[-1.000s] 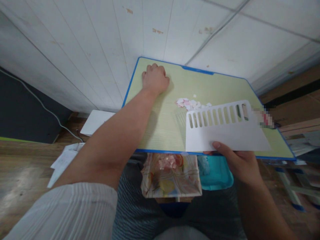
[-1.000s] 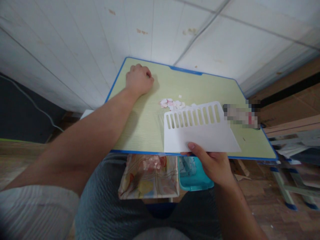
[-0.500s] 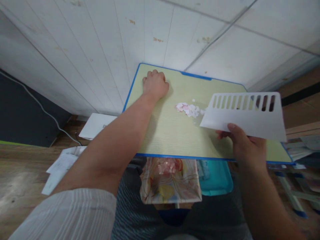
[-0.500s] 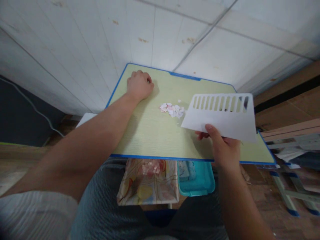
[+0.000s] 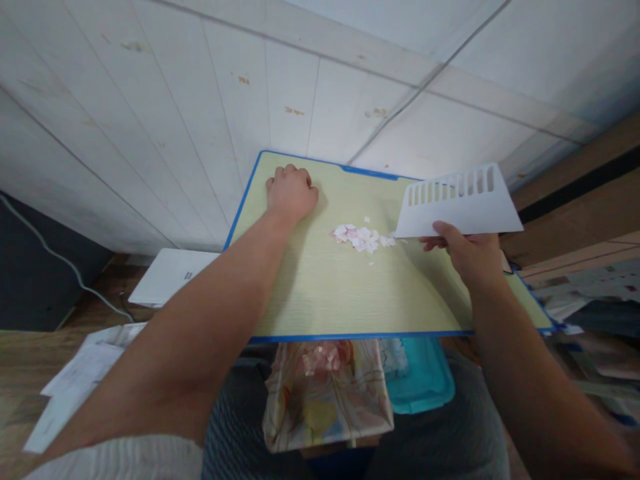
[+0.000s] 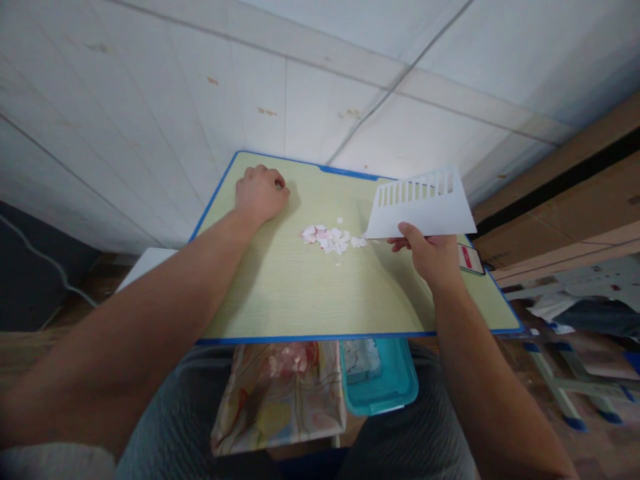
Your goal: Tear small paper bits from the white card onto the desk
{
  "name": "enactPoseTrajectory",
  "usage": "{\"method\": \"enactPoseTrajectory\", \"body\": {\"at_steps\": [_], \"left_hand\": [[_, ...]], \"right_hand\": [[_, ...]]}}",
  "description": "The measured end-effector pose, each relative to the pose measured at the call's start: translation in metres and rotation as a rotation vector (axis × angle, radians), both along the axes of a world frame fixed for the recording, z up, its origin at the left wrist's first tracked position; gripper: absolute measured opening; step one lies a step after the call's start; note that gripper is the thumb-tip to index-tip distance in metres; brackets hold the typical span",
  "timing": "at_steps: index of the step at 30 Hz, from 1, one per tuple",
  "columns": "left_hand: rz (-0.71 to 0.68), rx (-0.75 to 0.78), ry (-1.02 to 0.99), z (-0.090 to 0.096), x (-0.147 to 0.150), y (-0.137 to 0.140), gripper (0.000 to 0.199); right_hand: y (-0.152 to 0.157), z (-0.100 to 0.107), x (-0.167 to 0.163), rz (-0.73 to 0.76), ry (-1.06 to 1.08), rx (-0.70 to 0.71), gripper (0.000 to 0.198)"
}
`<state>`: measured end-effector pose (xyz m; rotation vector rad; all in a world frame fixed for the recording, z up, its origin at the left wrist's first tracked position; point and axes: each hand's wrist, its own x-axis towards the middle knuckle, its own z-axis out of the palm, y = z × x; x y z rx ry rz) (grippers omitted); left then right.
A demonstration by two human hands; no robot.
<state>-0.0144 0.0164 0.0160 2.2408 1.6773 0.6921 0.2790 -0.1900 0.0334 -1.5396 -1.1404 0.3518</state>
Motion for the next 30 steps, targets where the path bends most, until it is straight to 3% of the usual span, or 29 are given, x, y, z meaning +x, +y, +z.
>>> {"method": "enactPoseTrajectory", "body": {"at_steps": [5, 9, 17, 21, 27, 30], "left_hand": [[0.005, 0.002, 0.002, -0.001, 0.0, 0.0, 0.041], [0.008, 0.018, 0.003, -0.001, 0.0, 0.001, 0.044], [0.015, 0.008, 0.039, 0.001, -0.002, 0.001, 0.041], [0.02, 0.006, 0.058, 0.002, -0.003, 0.001, 0.039], [0.024, -0.002, 0.061, 0.001, -0.005, 0.004, 0.036], [0.027, 0.003, 0.07, 0.001, -0.005, 0.004, 0.036]], "right_hand": [[-0.03, 0.004, -0.006, 0.123, -0.156, -0.103, 0.034], [-0.05, 0.001, -0.01, 0.031, -0.081, -0.039, 0.024], [-0.064, -0.019, -0.014, -0.017, -0.002, -0.079, 0.026], [-0.069, -0.026, -0.019, -0.095, 0.107, 0.01, 0.026], [-0.07, -0.028, -0.023, -0.002, -0.003, -0.049, 0.041], [-0.07, -0.029, -0.024, -0.046, 0.013, -0.026, 0.037]]}}
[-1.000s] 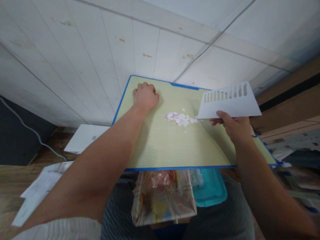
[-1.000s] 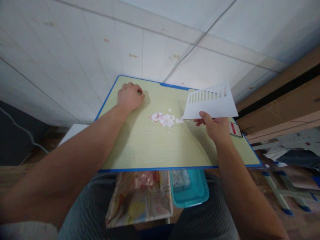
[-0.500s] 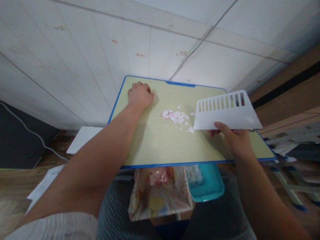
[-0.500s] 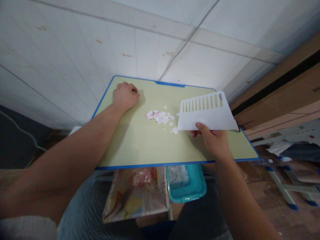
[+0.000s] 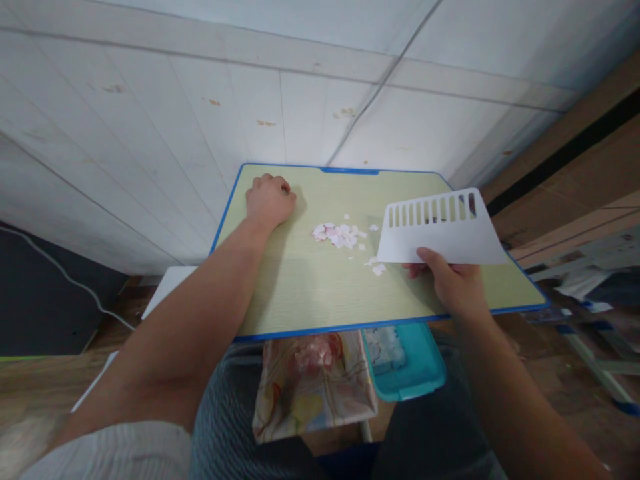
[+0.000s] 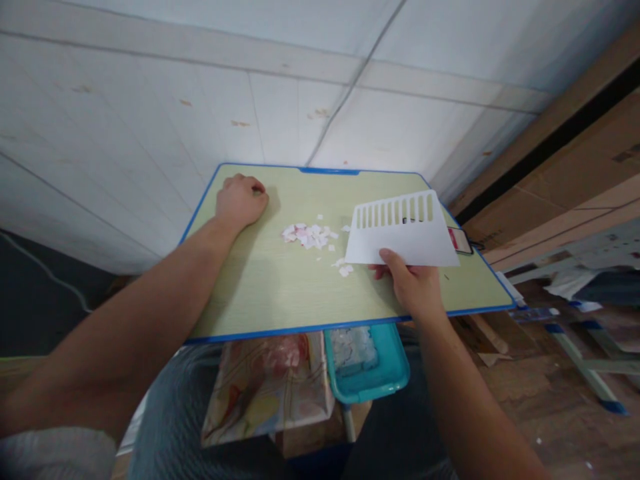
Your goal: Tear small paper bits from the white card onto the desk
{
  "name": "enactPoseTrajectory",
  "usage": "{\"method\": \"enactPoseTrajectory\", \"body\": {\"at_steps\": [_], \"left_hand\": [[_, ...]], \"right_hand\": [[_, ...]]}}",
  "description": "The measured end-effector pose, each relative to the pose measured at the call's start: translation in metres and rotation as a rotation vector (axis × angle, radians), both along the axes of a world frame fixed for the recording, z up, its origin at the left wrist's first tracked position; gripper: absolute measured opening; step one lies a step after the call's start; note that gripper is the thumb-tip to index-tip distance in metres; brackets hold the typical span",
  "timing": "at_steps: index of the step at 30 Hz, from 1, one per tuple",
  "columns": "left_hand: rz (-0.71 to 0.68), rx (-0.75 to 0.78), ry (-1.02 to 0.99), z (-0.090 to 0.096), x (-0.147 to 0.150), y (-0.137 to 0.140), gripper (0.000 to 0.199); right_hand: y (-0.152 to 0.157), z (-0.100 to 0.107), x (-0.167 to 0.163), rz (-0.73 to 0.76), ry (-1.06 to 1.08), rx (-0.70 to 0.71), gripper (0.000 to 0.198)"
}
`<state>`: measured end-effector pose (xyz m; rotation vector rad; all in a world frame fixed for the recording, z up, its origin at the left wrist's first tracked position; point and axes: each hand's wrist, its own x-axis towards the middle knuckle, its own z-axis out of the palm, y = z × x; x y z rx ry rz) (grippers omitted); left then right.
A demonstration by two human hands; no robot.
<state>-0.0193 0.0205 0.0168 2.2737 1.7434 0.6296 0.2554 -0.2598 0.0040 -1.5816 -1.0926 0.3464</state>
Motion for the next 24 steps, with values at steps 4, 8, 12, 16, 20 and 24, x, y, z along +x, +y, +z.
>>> {"method": "enactPoseTrajectory", "body": {"at_steps": [4, 8, 12, 16, 20, 24], "left_hand": [[-0.007, -0.006, 0.01, 0.0024, 0.0008, -0.0019, 0.039], [-0.01, -0.004, 0.0, 0.0026, 0.0015, -0.0017, 0.042], [-0.007, 0.004, 0.0, 0.0013, 0.0013, 0.0002, 0.04], [-0.006, 0.001, 0.013, 0.0013, 0.0012, -0.0003, 0.037], [-0.002, 0.017, 0.025, 0.0, 0.0022, -0.0012, 0.038], [-0.002, 0.021, 0.014, -0.0008, 0.0037, -0.0006, 0.038]], "right_hand": [[0.0002, 0.0004, -0.0013, -0.137, 0.128, 0.109, 0.023], [-0.0003, 0.0024, -0.0048, -0.076, 0.085, 0.072, 0.03], [-0.0002, 0.0037, -0.0069, 0.02, -0.017, -0.005, 0.049], [0.0007, 0.0012, -0.0039, 0.045, -0.086, -0.057, 0.053], [0.0013, -0.0032, 0.0002, 0.042, -0.174, -0.065, 0.059], [0.0006, -0.0045, 0.0013, 0.033, -0.199, -0.035, 0.063]]}}
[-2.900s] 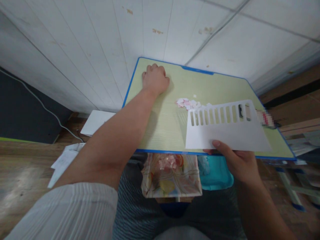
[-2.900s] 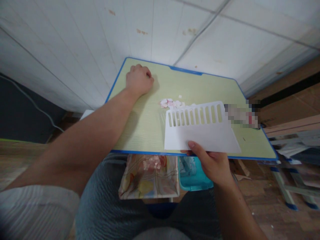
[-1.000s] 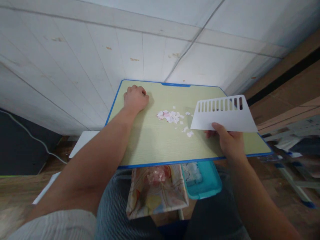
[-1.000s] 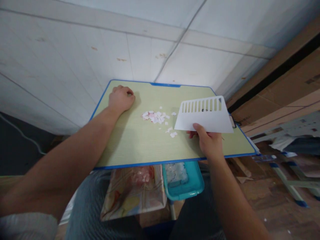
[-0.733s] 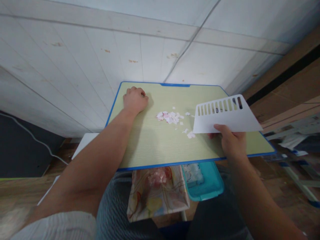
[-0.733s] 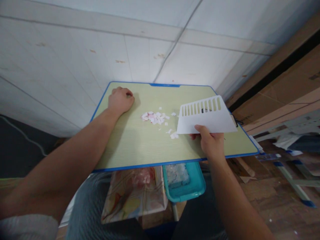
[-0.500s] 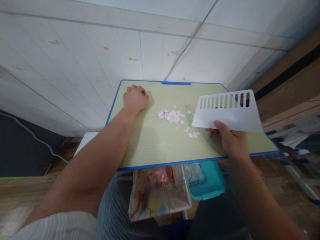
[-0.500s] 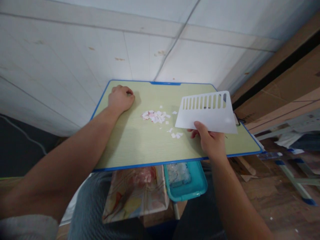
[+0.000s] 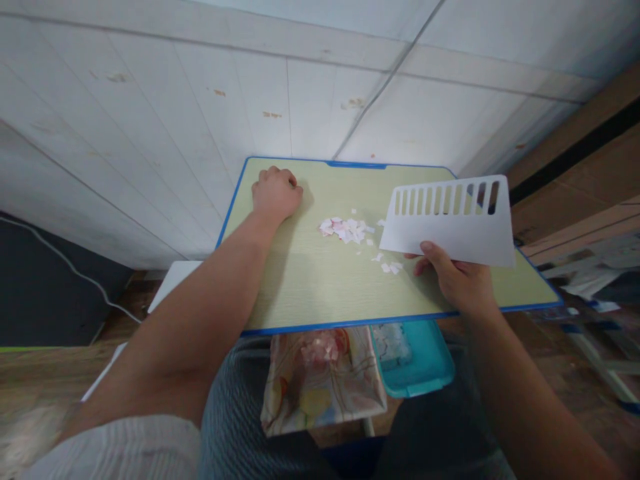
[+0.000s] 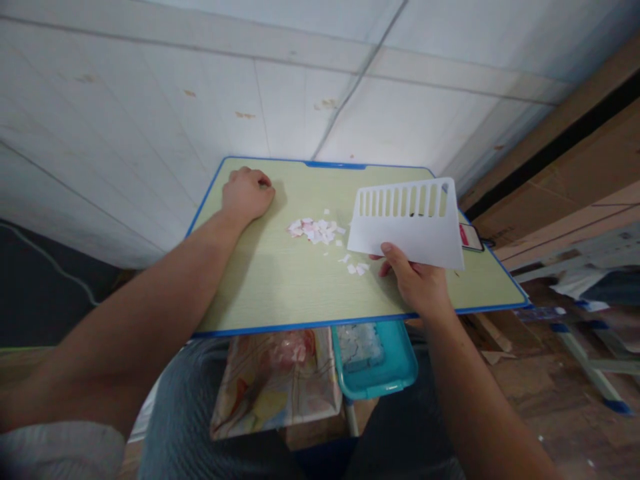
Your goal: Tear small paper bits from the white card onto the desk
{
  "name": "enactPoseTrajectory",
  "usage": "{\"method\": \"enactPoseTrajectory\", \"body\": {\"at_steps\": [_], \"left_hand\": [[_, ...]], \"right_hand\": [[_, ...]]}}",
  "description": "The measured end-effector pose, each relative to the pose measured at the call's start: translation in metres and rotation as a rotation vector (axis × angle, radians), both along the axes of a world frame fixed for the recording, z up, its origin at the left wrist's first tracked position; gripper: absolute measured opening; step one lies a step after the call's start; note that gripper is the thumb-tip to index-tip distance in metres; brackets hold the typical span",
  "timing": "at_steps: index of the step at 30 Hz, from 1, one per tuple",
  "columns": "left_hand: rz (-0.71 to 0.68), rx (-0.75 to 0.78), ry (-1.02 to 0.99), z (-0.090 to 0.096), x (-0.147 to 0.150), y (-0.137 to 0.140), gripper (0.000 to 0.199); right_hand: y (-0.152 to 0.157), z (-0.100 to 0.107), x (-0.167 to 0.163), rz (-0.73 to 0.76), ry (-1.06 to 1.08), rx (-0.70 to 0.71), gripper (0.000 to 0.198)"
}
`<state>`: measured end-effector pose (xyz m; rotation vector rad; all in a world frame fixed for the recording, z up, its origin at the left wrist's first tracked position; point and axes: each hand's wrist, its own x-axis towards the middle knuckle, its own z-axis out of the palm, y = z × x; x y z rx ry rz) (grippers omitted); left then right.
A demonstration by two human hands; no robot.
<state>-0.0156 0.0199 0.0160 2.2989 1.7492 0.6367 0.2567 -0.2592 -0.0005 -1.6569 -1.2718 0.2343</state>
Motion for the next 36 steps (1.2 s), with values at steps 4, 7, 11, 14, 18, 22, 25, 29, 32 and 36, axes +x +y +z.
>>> {"method": "enactPoseTrajectory", "body": {"at_steps": [4, 7, 11, 14, 18, 22, 25, 29, 32, 36], "left_hand": [[0.002, -0.019, 0.003, 0.002, 0.001, -0.002, 0.039], [0.001, -0.026, 0.008, 0.004, 0.001, -0.003, 0.037], [0.004, -0.022, 0.001, 0.001, 0.002, -0.002, 0.034], [0.006, -0.018, 0.001, 0.0, 0.002, -0.001, 0.034], [-0.003, -0.018, -0.009, 0.0, 0.002, -0.002, 0.036], [-0.013, -0.015, -0.017, 0.001, 0.003, -0.003, 0.039], [-0.009, -0.013, -0.013, 0.0, 0.003, -0.002, 0.038], [-0.007, -0.006, -0.015, -0.001, 0.003, -0.001, 0.038], [-0.007, -0.006, -0.019, -0.002, 0.003, -0.001, 0.038], [-0.009, -0.018, -0.019, -0.001, 0.003, -0.001, 0.039]], "right_hand": [[-0.001, 0.001, 0.0, 0.038, -0.047, 0.005, 0.07], [-0.002, 0.001, -0.002, 0.076, -0.105, 0.002, 0.072], [-0.001, 0.002, -0.008, 0.086, -0.132, 0.009, 0.068], [0.0, 0.0, -0.013, 0.075, -0.116, 0.01, 0.065], [0.002, -0.002, -0.016, 0.016, 0.003, 0.036, 0.055], [0.005, -0.001, -0.021, -0.067, 0.214, 0.099, 0.03], [0.005, 0.0, -0.023, -0.068, 0.248, 0.152, 0.024], [0.002, 0.001, -0.023, 0.0, 0.167, 0.146, 0.033], [0.001, 0.003, -0.024, 0.01, 0.211, 0.207, 0.033], [0.001, 0.006, -0.028, -0.04, 0.297, 0.296, 0.026]]}}
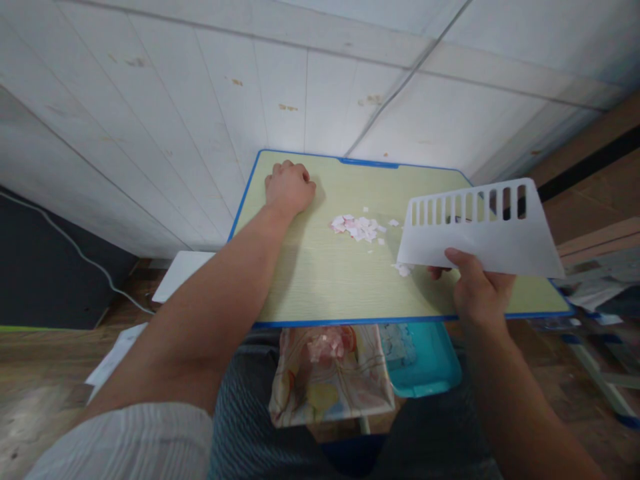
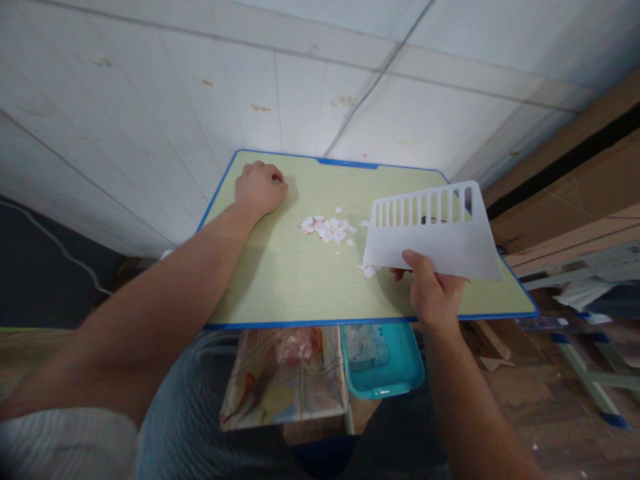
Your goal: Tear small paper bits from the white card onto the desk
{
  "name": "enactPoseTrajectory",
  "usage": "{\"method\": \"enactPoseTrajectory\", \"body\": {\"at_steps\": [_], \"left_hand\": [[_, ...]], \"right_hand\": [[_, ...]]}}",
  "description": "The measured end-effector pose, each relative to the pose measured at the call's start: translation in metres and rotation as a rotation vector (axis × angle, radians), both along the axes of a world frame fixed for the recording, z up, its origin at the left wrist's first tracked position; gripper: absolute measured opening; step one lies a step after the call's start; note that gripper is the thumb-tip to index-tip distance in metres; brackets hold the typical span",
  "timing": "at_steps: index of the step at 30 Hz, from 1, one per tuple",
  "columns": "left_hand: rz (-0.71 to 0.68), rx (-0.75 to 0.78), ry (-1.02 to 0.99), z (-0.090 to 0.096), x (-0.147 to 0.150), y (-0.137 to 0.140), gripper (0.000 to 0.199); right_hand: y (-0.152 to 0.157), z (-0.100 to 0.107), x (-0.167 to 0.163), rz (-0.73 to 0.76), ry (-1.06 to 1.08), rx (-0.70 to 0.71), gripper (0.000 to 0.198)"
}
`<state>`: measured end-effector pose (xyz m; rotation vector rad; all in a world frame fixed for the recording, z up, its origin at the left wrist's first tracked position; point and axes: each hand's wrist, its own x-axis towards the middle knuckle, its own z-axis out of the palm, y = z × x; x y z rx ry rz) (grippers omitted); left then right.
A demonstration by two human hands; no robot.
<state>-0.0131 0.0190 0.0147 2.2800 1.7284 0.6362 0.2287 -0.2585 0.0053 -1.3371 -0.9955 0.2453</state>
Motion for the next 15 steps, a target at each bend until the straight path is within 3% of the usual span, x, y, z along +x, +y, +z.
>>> {"method": "enactPoseTrajectory", "body": {"at_steps": [8, 15], "left_hand": [[-0.006, -0.009, -0.019, 0.002, -0.001, -0.0013, 0.044], [0.001, -0.011, -0.011, 0.0017, -0.0002, -0.0011, 0.033]], "right_hand": [[0.0007, 0.0042, -0.0031, -0.105, 0.003, -0.057, 0.026], [-0.0015, -0.0022, 0.0036, -0.035, -0.116, -0.167, 0.032]]}}
